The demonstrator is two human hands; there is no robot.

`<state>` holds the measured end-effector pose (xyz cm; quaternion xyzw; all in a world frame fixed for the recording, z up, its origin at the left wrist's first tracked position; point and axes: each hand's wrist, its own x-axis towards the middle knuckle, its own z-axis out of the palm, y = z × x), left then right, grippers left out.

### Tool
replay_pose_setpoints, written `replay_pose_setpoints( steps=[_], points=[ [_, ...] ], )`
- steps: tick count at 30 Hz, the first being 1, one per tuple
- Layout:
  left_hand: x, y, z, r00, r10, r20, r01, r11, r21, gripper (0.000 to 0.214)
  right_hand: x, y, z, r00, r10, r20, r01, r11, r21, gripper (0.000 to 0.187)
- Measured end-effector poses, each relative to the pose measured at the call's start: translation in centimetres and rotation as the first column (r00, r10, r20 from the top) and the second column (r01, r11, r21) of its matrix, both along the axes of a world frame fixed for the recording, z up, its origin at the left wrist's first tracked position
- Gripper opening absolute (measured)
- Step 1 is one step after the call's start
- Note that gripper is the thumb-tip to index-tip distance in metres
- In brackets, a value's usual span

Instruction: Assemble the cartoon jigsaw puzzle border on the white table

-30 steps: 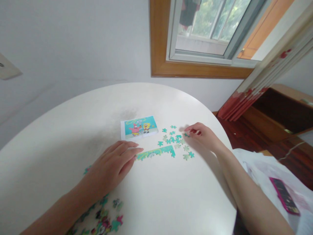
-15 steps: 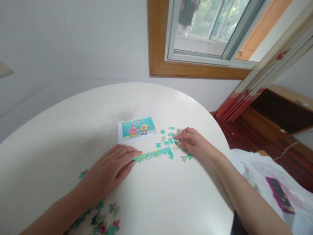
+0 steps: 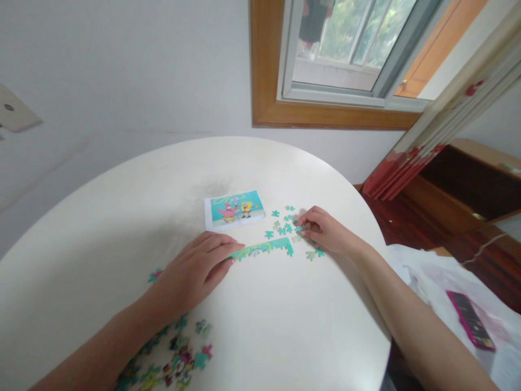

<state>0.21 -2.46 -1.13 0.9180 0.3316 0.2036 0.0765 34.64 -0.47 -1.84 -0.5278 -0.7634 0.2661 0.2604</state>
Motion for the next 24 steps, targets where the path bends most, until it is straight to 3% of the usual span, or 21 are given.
replay_pose_setpoints(
  steps=[10, 15, 17, 21, 24],
  points=[
    [-0.1, -0.1, -0.2, 1.000, 0.000, 0.004, 0.000, 1.000, -0.014, 0.029, -0.1, 0.1, -0.1, 0.994, -0.076, -0.075, 0.074, 0.997, -0.032, 0.014],
    [0.0, -0.2, -0.2, 1.000, 0.001, 0.012, 0.000, 1.000, -0.011, 0.028, -0.2, -0.2, -0.2, 0.976, -0.092, -0.199, 0.064, 0.988, -0.144, 0.010],
    [0.1, -0.1, -0.1, 1.000, 0.002, 0.009, -0.002, 1.000, -0.019, 0.028, -0.3, -0.3, 0.3, 0.975, -0.102, -0.199, 0.068, 0.983, -0.169, 0.009],
    [0.2, -0.1, -0.1, 1.000, 0.002, 0.016, -0.002, 1.000, -0.027, 0.029, -0.5, -0.8, 1.8, 0.980, -0.114, -0.162, 0.100, 0.991, -0.094, 0.008],
    [0.2, -0.1, 0.0, 1.000, -0.001, 0.019, 0.001, 0.999, -0.034, 0.029, -1.3, -1.5, 2.4, 0.972, -0.119, -0.201, 0.089, 0.984, -0.153, 0.014]
  ],
)
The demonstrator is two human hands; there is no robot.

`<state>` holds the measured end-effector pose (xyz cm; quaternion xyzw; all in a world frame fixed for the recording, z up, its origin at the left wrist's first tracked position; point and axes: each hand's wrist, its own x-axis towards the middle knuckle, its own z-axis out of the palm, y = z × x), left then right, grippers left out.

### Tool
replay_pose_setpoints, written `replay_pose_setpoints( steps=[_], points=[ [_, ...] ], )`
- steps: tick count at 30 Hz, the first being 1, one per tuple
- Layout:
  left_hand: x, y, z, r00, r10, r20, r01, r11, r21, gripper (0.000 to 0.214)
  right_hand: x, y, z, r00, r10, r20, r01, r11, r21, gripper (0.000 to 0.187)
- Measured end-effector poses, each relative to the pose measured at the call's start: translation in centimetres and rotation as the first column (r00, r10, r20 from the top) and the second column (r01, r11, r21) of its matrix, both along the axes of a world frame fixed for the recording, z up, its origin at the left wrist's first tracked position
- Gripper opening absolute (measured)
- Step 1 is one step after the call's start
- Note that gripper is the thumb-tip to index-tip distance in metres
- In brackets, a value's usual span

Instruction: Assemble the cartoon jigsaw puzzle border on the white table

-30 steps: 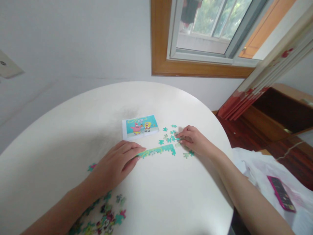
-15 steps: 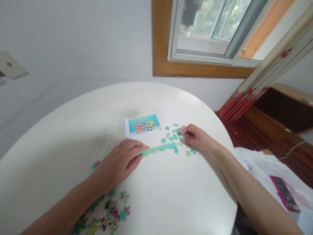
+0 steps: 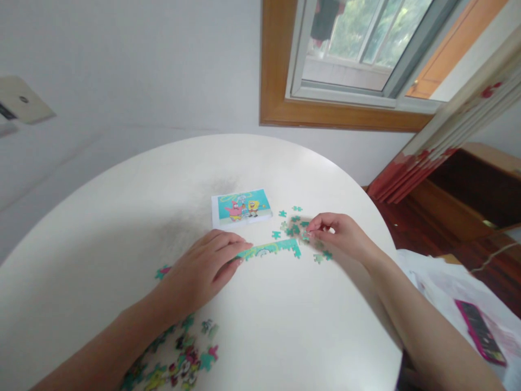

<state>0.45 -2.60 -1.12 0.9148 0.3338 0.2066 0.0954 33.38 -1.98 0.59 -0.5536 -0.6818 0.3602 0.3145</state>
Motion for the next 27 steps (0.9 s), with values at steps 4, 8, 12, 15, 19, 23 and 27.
replay_pose_setpoints(
  steps=[4, 8, 12, 15, 19, 23, 27],
  points=[
    [0.0, -0.1, 0.0, 1.000, -0.001, 0.007, 0.001, 1.000, -0.018, 0.030, -1.3, -0.7, -0.4, 0.995, 0.044, -0.091, -0.059, 0.982, -0.177, 0.019],
    [0.2, -0.1, 0.1, 1.000, 0.008, 0.020, -0.008, 1.000, -0.012, 0.030, -2.0, -0.8, -0.7, 0.995, 0.089, -0.040, -0.092, 0.994, -0.067, 0.017],
    [0.3, 0.0, 0.2, 1.000, 0.019, 0.003, -0.019, 1.000, -0.009, 0.030, -2.3, -0.5, -0.6, 0.993, 0.120, -0.013, -0.118, 0.990, 0.078, 0.009],
    [0.3, 0.0, 0.2, 1.000, 0.013, -0.002, -0.013, 1.000, -0.009, 0.029, -2.3, -0.5, -0.6, 0.994, 0.113, 0.008, -0.114, 0.991, 0.069, 0.009],
    [0.2, 0.0, 0.1, 1.000, 0.006, 0.006, -0.006, 1.000, 0.013, 0.028, -2.3, -0.6, -0.6, 0.994, 0.109, 0.013, -0.109, 0.992, 0.066, 0.010],
    [0.2, 0.0, 0.2, 1.000, 0.003, 0.005, -0.003, 1.000, 0.027, 0.029, -2.3, -0.8, -0.5, 0.995, 0.092, -0.039, -0.094, 0.994, -0.061, 0.016],
    [0.5, -0.5, 0.7, 0.999, 0.006, 0.038, -0.010, 0.995, 0.098, 0.030, -2.4, -1.1, -0.1, 0.989, 0.104, -0.107, -0.120, 0.981, -0.155, 0.020]
  ],
)
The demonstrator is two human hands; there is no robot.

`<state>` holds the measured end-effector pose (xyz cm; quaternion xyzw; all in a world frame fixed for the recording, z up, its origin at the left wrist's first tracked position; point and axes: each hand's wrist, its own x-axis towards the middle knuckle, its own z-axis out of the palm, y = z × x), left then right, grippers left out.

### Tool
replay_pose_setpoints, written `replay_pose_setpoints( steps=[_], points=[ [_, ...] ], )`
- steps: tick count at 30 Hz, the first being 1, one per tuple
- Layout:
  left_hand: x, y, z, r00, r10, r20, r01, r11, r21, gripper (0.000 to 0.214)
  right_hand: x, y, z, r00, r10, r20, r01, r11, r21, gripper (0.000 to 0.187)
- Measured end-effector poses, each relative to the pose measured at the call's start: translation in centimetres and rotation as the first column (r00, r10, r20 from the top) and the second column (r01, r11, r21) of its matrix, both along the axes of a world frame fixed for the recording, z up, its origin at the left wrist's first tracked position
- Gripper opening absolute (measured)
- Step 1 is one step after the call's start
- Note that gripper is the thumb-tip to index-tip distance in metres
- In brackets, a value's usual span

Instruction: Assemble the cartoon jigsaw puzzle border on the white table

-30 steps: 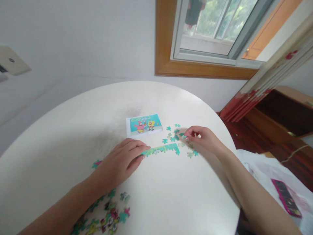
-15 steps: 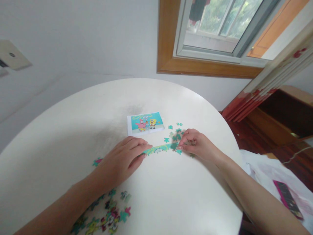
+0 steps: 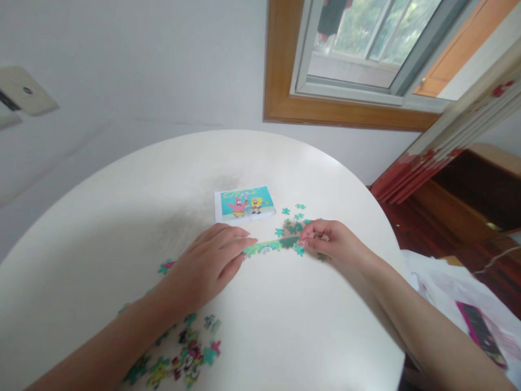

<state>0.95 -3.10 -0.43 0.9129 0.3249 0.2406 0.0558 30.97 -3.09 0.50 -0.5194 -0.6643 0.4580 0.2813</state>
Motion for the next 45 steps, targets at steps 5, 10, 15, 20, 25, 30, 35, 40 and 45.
replay_pose_setpoints(
  steps=[5, 10, 15, 20, 25, 30, 35, 40, 45],
  points=[
    [2.6, -1.4, 1.6, 0.997, -0.006, 0.080, 0.011, 0.997, -0.072, 0.024, -0.1, -0.3, 0.9, 0.993, 0.115, -0.028, -0.112, 0.990, 0.089, 0.019],
    [5.9, -2.2, 2.7, 0.991, -0.034, 0.127, 0.065, 0.967, -0.245, 0.016, -0.2, -0.7, 1.2, 0.959, 0.254, -0.122, -0.239, 0.963, 0.123, 0.013],
    [7.5, -2.5, 2.7, 0.987, -0.009, 0.160, 0.051, 0.966, -0.255, 0.013, -0.3, -1.0, 0.9, 0.902, 0.288, -0.323, -0.300, 0.954, 0.014, 0.017],
    [7.6, -3.2, 2.5, 0.992, -0.012, 0.128, 0.025, 0.995, -0.100, 0.014, -0.5, -1.1, 0.6, 0.875, 0.273, -0.400, -0.310, 0.950, -0.029, 0.027],
    [7.4, -3.4, 2.2, 0.996, -0.002, 0.088, 0.001, 1.000, 0.022, 0.012, -0.4, -0.7, 0.2, 0.894, 0.266, -0.361, -0.292, 0.956, -0.019, 0.026],
    [7.1, -3.0, 1.4, 0.996, 0.078, 0.042, -0.079, 0.997, 0.022, 0.012, 0.9, 0.0, 0.5, 0.955, 0.161, -0.248, -0.171, 0.985, -0.016, 0.023],
    [7.7, -2.5, 0.9, 0.990, 0.109, -0.091, -0.110, 0.994, -0.008, 0.009, 2.4, 0.7, 0.9, 0.985, -0.011, -0.170, 0.025, 0.996, 0.081, 0.014],
    [9.0, -2.0, 1.0, 0.970, 0.157, -0.183, -0.169, 0.984, -0.049, 0.011, 2.5, 1.1, 0.4, 0.997, -0.047, -0.053, 0.053, 0.993, 0.105, 0.011],
    [9.8, -1.9, 1.0, 0.951, 0.219, -0.220, -0.228, 0.973, -0.017, 0.013, 2.2, 1.0, 0.2, 1.000, -0.009, 0.008, 0.008, 0.993, 0.115, 0.010]
  ],
)
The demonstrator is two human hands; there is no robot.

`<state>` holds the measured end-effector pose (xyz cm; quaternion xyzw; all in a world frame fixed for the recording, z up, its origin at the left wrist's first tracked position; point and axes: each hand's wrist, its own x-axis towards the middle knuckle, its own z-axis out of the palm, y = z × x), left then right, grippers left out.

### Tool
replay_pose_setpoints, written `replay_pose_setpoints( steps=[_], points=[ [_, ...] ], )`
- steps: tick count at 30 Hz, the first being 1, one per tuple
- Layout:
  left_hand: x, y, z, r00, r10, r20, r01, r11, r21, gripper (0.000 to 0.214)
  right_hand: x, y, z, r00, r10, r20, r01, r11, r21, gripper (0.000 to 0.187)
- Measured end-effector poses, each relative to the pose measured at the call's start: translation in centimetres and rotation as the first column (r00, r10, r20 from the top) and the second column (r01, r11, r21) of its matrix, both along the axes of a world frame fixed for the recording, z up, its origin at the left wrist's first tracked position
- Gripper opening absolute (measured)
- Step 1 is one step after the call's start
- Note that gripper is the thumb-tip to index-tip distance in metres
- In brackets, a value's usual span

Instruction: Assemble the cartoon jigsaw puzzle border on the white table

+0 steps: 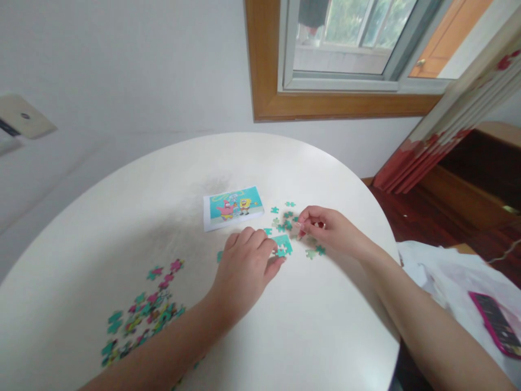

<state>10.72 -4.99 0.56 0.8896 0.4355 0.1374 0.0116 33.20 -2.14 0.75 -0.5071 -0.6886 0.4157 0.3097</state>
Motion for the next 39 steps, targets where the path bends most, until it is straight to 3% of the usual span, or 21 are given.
replay_pose_setpoints(
  steps=[10, 14, 19, 27, 39],
  points=[
    [-0.40, -0.13, -0.19, 1.000, 0.021, -0.006, -0.021, 1.000, -0.009, 0.018, 0.29, -0.17, 0.02, 0.999, 0.041, 0.033, -0.041, 0.999, 0.004, 0.010],
    [-0.53, -0.23, -0.01, 0.999, 0.038, -0.007, -0.038, 0.999, -0.029, 0.014, 0.40, -0.36, 0.40, 0.983, 0.159, 0.097, -0.166, 0.984, 0.067, 0.011],
    [-0.32, -0.17, 0.10, 0.999, 0.041, -0.015, -0.042, 0.998, -0.056, 0.010, 0.37, -0.44, 0.39, 0.927, 0.289, 0.237, -0.343, 0.910, 0.232, 0.013],
    [-0.21, -0.10, 0.14, 0.999, 0.036, -0.020, -0.037, 0.998, -0.052, 0.006, 0.09, -0.42, -0.06, 0.903, 0.255, 0.347, -0.361, 0.886, 0.290, 0.017],
    [0.01, 0.24, 0.04, 0.999, 0.030, -0.030, -0.031, 0.999, -0.035, 0.008, 0.05, -0.39, -0.10, 0.887, 0.277, 0.368, -0.391, 0.876, 0.283, 0.015]
  ],
)
